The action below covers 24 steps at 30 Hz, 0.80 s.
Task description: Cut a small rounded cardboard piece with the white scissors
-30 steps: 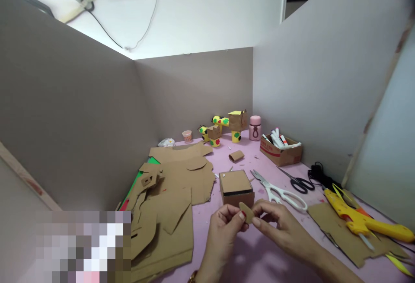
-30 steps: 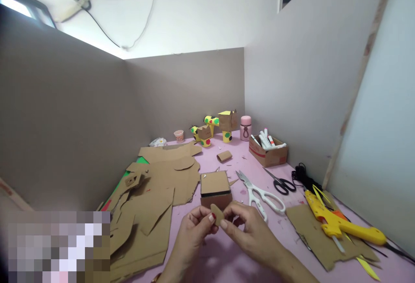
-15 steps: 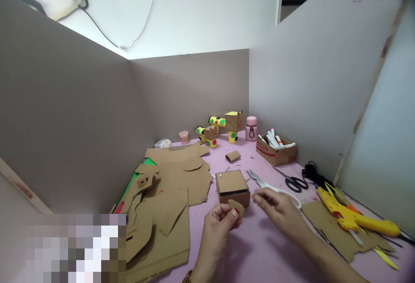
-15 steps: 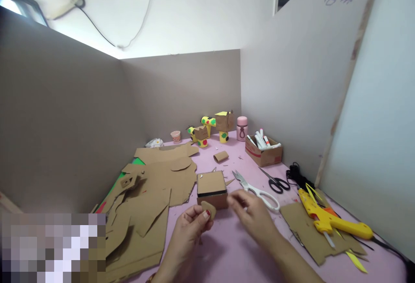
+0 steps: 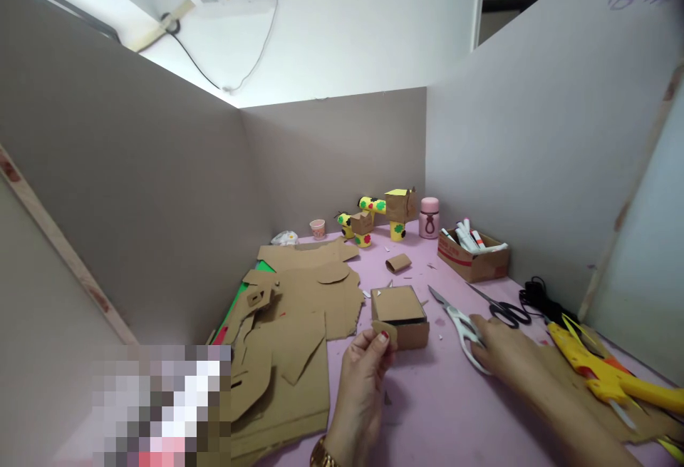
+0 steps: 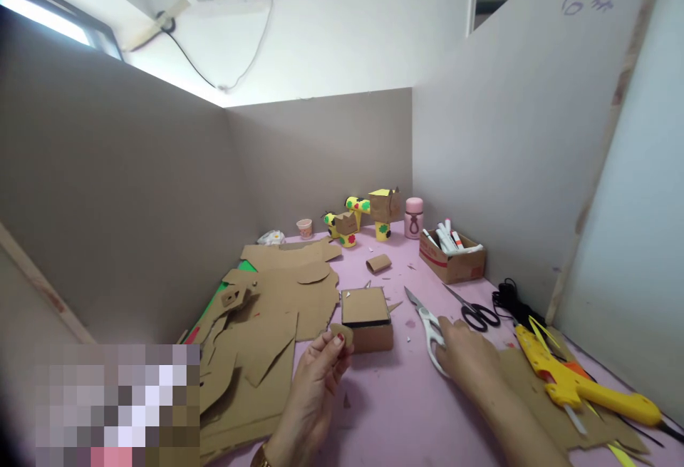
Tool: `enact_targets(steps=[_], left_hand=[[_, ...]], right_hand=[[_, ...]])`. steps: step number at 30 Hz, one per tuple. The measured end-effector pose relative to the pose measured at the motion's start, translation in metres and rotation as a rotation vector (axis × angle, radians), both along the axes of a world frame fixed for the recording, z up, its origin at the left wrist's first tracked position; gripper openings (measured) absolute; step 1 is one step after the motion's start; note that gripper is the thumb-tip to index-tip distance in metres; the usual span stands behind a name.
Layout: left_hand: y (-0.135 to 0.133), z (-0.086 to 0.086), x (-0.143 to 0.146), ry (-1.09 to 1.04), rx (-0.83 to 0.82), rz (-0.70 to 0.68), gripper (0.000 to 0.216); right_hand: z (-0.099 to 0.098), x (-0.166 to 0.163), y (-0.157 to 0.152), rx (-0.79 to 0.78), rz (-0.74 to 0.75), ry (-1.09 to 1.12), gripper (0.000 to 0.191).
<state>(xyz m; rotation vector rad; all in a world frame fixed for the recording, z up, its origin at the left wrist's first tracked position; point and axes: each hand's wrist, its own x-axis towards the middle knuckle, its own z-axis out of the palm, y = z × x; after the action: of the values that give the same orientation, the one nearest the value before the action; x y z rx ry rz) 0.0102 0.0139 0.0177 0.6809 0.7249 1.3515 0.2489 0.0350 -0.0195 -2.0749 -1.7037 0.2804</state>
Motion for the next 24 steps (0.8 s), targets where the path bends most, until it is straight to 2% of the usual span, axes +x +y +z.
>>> enact_targets(steps=[3,6,9,12,16,18,21,24], left_hand=[[0.001,0.000,-0.002,-0.014,0.015,0.009,0.012],[0.002,0.003,-0.004,-0.026,0.035,0.019,0.009],[0.001,0.006,-0.005,-0.031,0.060,0.021,0.007],[0.000,0.009,-0.006,-0.041,0.084,0.017,0.007],[-0.003,0.015,-0.006,-0.065,0.114,0.040,0.010],[-0.005,0.018,-0.007,-0.078,0.136,0.052,0.010],[-0.008,0.023,-0.009,-0.104,0.156,0.063,0.009],[-0.010,0.026,-0.009,-0.140,0.149,0.065,0.010]], right_hand=[[0.001,0.005,0.003,0.061,0.005,0.243,0.015],[0.012,0.002,0.002,0.160,0.034,0.590,0.037],[0.026,-0.013,-0.008,0.252,0.129,0.898,0.052],[0.033,-0.035,-0.023,0.215,0.258,1.056,0.052],[0.027,-0.063,-0.040,0.162,0.467,1.095,0.054],[0.022,-0.073,-0.045,0.151,0.562,0.968,0.054],[0.018,-0.084,-0.052,0.153,0.598,0.742,0.053],[0.018,-0.089,-0.054,0.174,0.614,0.631,0.056]])
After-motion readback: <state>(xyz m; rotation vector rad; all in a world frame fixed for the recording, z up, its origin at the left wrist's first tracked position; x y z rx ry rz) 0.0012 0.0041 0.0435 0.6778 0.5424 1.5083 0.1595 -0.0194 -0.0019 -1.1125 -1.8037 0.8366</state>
